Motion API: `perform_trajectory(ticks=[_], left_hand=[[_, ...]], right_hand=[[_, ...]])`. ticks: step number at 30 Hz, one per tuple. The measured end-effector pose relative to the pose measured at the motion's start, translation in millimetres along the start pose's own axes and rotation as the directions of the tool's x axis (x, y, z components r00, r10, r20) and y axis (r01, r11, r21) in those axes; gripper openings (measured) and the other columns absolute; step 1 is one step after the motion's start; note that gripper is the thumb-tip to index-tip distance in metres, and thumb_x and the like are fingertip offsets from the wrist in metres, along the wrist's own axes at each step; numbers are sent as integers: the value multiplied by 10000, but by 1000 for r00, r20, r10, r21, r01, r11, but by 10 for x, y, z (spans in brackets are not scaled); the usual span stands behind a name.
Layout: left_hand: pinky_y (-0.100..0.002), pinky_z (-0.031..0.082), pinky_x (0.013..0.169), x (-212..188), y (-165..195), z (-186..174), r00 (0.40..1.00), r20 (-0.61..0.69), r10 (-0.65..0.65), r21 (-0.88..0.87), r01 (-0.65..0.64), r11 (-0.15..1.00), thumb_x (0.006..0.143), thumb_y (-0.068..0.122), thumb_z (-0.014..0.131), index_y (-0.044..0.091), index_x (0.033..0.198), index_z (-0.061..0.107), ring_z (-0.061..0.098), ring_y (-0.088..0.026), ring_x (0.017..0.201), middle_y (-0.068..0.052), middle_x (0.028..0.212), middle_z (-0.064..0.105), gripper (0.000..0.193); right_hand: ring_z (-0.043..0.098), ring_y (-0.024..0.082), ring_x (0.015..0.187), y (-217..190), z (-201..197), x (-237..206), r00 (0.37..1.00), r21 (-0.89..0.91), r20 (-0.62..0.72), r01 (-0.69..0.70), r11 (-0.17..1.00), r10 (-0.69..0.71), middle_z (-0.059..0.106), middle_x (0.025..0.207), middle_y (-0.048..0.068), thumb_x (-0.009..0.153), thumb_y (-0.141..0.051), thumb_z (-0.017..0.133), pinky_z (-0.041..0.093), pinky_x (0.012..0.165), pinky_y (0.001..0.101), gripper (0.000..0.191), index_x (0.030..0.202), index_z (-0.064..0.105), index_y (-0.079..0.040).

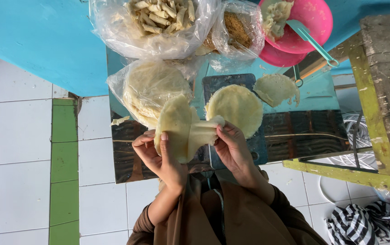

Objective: The person takes thin dough discs from a plastic-covered stack and stretches each one by hand, pulling and rotating the dough to widen it, then places the stretched skin back on the stack or on the metal board. They repeat this with one disc at a time, occasionally pressing a disc flat on the board.

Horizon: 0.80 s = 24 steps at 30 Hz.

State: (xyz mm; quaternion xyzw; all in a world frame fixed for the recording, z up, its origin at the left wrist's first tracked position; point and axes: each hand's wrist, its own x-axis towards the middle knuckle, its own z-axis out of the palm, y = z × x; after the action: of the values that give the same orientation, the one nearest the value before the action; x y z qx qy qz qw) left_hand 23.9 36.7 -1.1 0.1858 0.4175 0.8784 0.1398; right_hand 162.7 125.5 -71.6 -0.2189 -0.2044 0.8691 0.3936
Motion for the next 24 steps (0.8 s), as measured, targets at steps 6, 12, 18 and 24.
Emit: perform_trajectory(ticks=[6,12,18,24], left_hand=[[-295,431,1042,20,71,5,999,-27,-35,-52,34,998,1036,-18,622,77,1173,450,519,-138,1094,-56,1162,535,240],[-316,447,1031,28,143,55,999,-37,-10,-124,6,992,1069,30,624,95,1195,448,527,-152,1091,-59,1155,525,226],[-345,471,1056,47,168,89,996,-86,32,-120,-42,992,1065,69,643,99,1195,453,533,-159,1128,-64,1197,525,231],[-348,480,1050,71,169,103,990,-121,78,-82,-88,993,1070,99,656,98,1204,466,533,-155,1119,-54,1184,535,233]], right_hand=[[712,142,943,-71,23,-33,995,27,-7,100,995,-100,718,1081,95,1032,-120,648,592,819,273,191,1179,661,1],[722,168,1005,-146,72,-63,989,71,2,148,986,-148,718,1136,122,1052,-112,614,607,879,296,240,1247,635,27],[721,159,1015,-173,80,-83,993,125,-22,122,985,-120,715,1151,128,1069,-93,600,607,879,281,258,1290,617,38],[721,165,1057,-235,99,-100,984,134,-71,171,976,-163,710,1177,125,1044,-79,601,596,955,305,259,1277,610,34]])
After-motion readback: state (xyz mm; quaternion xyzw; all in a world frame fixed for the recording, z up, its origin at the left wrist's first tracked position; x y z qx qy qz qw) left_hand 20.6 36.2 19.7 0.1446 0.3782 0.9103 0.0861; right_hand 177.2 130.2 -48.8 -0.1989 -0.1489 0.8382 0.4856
